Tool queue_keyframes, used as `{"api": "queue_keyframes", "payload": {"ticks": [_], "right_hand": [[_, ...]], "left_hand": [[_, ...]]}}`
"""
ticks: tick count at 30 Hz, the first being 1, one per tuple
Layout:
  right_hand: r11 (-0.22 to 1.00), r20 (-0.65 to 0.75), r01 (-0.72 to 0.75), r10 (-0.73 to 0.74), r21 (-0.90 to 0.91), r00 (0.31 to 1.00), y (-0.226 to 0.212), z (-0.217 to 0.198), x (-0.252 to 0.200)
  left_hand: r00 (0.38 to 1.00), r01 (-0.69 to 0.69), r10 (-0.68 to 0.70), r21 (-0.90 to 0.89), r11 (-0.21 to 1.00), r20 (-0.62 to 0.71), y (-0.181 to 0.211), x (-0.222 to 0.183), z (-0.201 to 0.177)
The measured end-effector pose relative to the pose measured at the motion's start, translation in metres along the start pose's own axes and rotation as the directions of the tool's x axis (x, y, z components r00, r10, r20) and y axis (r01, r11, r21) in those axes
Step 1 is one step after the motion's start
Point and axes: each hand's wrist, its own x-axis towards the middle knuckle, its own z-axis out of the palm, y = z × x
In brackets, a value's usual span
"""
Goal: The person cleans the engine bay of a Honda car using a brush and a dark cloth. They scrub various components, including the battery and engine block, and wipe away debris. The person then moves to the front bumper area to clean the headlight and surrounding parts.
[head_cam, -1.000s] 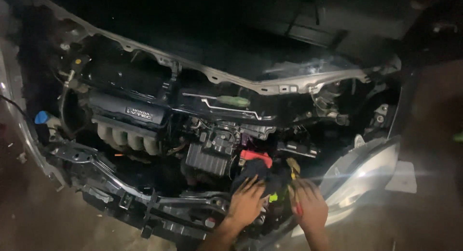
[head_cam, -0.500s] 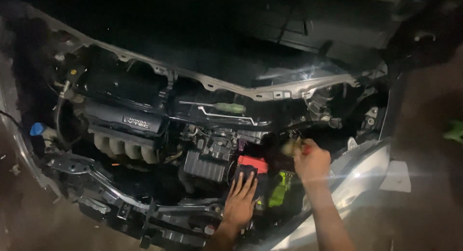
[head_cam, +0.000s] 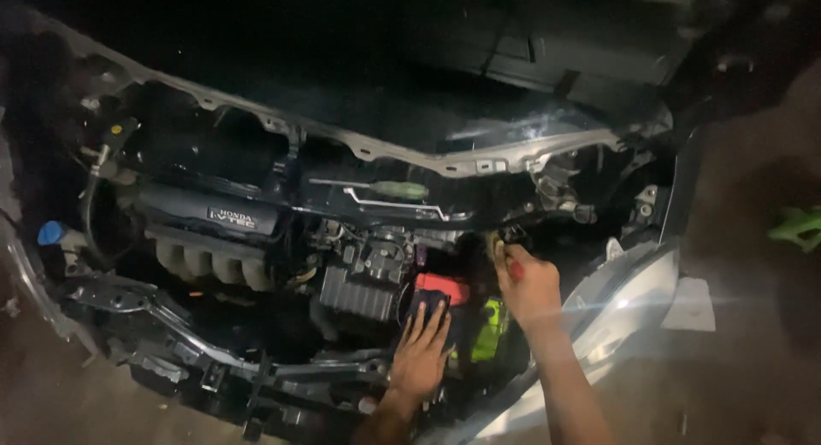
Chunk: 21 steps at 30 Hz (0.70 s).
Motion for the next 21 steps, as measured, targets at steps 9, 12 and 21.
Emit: {"api": "queue_keyframes", "payload": {"ticks": [9, 12, 21], "right_hand": [[0.968, -0.430, -0.214, 0.249, 0.129, 0.868, 0.046, -0.020, -0.081], [0.895, -0.337, -0.302, 0.409, 0.328, 0.848, 0.070, -0.011, -0.092], [0.995, -0.468, -0.072, 0.030, -0.072, 0.883, 0.094, 0.011, -0.097]], "left_hand": [[0.696, 0.292, -0.570, -0.552, 0.781, -0.437, 0.043, 0.036, -0.002], [0.725, 0.171, -0.483, -0.551, 0.817, -0.491, 0.081, 0.094, -0.051], [0.917, 0.015, -0.040, -0.065, 0.998, -0.397, 0.074, 0.135, 0.004]]}}
